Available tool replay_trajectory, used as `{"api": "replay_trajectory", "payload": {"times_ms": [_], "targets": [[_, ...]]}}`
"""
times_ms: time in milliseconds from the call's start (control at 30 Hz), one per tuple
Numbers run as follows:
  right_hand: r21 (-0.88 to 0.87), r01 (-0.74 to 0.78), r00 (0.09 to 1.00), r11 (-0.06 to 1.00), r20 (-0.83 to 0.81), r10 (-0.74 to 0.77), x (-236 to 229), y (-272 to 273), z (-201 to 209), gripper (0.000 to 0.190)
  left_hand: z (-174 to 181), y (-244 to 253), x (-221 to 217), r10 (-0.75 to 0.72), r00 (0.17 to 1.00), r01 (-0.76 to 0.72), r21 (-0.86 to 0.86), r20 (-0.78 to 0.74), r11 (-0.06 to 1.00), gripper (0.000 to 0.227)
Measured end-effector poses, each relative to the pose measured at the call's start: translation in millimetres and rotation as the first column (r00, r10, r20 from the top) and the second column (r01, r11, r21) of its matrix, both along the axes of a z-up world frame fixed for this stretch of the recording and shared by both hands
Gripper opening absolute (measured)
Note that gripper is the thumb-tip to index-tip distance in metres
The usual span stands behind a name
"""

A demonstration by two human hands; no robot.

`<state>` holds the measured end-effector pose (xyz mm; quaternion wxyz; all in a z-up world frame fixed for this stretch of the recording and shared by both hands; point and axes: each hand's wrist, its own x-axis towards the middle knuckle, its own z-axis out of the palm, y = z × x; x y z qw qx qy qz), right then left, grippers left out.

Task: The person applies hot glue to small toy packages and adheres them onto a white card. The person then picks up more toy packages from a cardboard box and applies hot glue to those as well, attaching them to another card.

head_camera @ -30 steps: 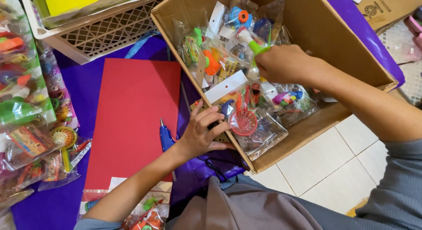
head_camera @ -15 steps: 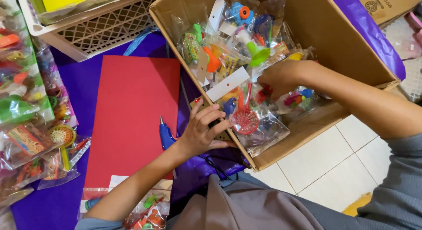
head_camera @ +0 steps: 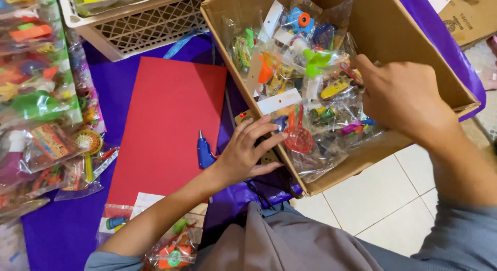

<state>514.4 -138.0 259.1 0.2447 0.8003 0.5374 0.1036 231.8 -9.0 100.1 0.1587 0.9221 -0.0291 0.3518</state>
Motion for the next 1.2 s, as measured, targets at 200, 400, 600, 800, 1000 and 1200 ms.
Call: {"api": "replay_trajectory", "payload": {"times_ms": [200, 400, 600, 800, 1000, 1200], "targets": [[0.534, -0.232, 0.949, 0.813, -0.058, 0.309, -85.7, -42.4, 0.6, 0.048, 64.8, -20.6, -27.7, -0.144, 0.990, 0.086, -0.832, 0.007, 0.549, 0.061], [0.701, -0.542, 0.563, 0.464, -0.107, 0.819, -168.3, -48.0, -4.0, 0.016, 98.7, -20.8, -64.4, -0.420, 0.903, -0.030, -0.963, 0.089, -0.267, 0.106], [0.755, -0.493, 0.451, 0.433, -0.204, 0.869, -207.5, -33.2, -34.4, 0.035, 86.2, -34.8, -106.9, -0.039, 0.998, -0.049, -0.954, -0.039, -0.295, 0.033], [0.899, -0.183, 0.459, 0.398, -0.280, 0.843, -221.8, -0.3, -97.2, 0.051, 62.5, -38.9, -155.6, 0.294, 0.955, 0.112, -0.947, 0.020, -0.300, 0.040], [0.305, 0.328, -0.449, 0.894, -0.783, 0.431, -234.0, 21.6, -121.1, 0.055, 62.5, -41.6, -196.3, 0.515, 0.854, 0.043, -0.977, -0.071, -0.207, 0.040], [0.194, 0.362, -0.583, 0.912, -0.716, 0.384, -266.7, 45.6, -154.8, 0.035, 41.4, -48.6, -219.9, 0.550, 0.828, -0.002, -0.981, -0.110, -0.193, 0.039]]}}
